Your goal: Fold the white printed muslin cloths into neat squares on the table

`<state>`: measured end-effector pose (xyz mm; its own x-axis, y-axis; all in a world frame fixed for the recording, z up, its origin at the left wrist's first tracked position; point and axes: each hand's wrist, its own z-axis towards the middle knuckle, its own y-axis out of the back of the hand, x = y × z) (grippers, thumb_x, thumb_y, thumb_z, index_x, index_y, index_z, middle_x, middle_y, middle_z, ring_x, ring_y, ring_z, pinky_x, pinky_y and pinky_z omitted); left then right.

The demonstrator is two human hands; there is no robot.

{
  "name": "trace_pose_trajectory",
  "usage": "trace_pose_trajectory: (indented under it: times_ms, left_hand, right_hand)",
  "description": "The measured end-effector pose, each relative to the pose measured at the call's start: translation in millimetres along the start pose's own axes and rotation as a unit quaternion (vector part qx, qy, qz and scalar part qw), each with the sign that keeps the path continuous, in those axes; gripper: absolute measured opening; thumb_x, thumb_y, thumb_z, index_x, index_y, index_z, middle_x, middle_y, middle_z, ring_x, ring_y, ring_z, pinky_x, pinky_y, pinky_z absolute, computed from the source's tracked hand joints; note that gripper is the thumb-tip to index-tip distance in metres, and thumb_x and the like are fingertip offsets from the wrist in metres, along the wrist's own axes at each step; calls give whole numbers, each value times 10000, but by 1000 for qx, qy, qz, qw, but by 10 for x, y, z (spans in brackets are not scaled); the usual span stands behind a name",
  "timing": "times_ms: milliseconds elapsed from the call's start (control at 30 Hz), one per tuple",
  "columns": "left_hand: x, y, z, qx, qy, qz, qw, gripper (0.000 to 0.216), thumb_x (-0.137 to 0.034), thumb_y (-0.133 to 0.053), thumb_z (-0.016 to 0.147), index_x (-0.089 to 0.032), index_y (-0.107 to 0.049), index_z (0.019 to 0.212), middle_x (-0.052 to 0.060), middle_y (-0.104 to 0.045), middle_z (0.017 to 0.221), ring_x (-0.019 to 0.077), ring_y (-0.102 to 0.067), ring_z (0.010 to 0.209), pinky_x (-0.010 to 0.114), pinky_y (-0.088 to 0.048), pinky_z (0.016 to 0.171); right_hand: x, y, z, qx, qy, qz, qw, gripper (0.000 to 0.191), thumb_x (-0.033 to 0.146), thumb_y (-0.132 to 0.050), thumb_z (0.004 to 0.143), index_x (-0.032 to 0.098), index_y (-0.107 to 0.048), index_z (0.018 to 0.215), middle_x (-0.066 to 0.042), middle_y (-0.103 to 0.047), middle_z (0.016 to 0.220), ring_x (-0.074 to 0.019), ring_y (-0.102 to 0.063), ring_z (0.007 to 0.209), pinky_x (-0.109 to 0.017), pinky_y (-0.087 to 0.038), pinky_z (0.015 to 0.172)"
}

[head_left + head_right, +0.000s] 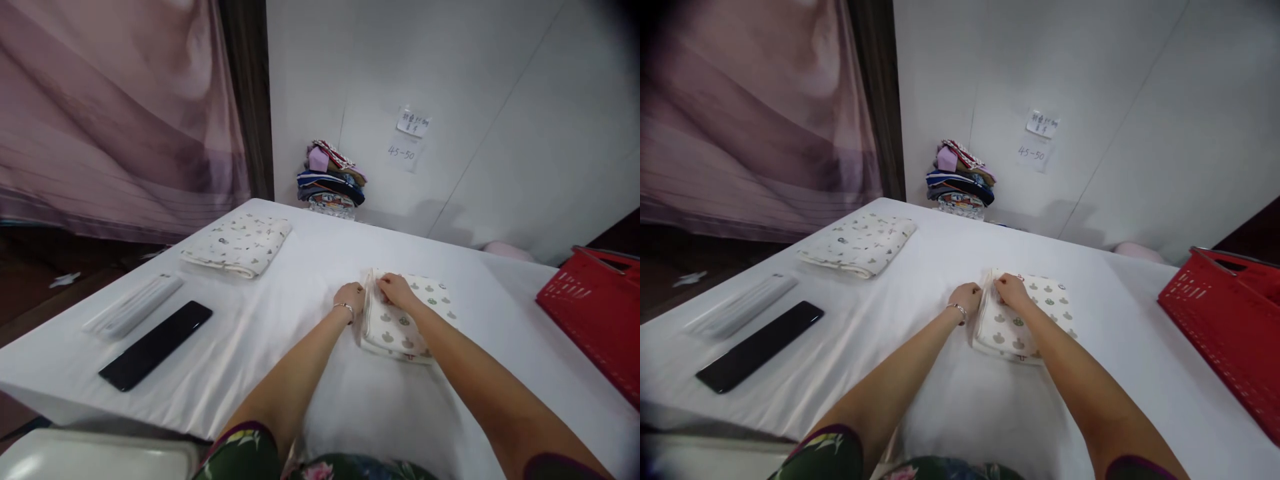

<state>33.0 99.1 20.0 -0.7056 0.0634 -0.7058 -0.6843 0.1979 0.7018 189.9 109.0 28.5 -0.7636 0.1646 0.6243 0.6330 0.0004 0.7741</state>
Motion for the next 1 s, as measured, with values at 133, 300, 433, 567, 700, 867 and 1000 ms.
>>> trace_pose_trajectory:
  times_ms: [133,300,433,567,700,867,1000]
  left_hand:
    - [35,-141,137,-4,-10,-23,1000,244,-333,-481,802,-221,-672,905,56,-664,1002,198,-599,921,296,-451,791]
    - [118,-199,146,0,-20,-41,999,254,-305,-466,815,-236,-669,951,48,-647,1051,194,-580,972,295,-432,838]
    - [147,-148,153,19,-24,-53,998,268,-261,-448,818,-255,-676,959,26,-652,1056,172,-584,966,258,-432,825]
    - [147,-113,173,31,-17,-65,997,261,-261,-470,801,-263,-684,951,7,-675,1011,164,-602,928,242,-439,805]
    - [154,-128,201,30,-10,-76,997,256,-283,-501,783,-249,-687,955,22,-676,1015,178,-602,940,256,-442,812]
    - [199,-170,273,32,-16,-98,995,229,-264,-520,773,-230,-700,911,30,-686,974,166,-607,914,239,-441,808]
    - [237,-202,321,38,-10,-120,992,220,-252,-533,773,-205,-687,923,33,-692,929,143,-619,844,217,-452,760]
  right_hand:
    - [42,-25,66,16,-23,-41,999,271,386,-473,823,155,-567,718,-14,-589,512,-100,-522,386,-190,-385,402]
    - [150,-46,44,25,-33,-102,994,330,454,-484,818,153,-575,720,-13,-586,512,-101,-524,409,-201,-379,455]
    - [241,-65,24,0,-26,-153,988,313,462,-573,748,149,-584,745,-41,-608,585,-139,-564,541,-227,-366,534]
    - [239,-76,30,-9,-16,-165,986,181,324,-592,721,145,-594,749,-42,-611,611,-142,-569,608,-223,-357,571]
    - [181,-109,56,15,-27,-133,991,106,206,-518,729,140,-600,740,-4,-558,485,-112,-524,461,-208,-355,501]
    - [146,-145,52,25,-37,-70,997,168,245,-503,773,127,-602,840,-6,-576,519,-108,-526,441,-198,-370,450]
    - [108,-106,-76,39,-23,-13,999,278,308,-472,828,137,-583,1018,-22,-644,689,-108,-586,561,-192,-419,502]
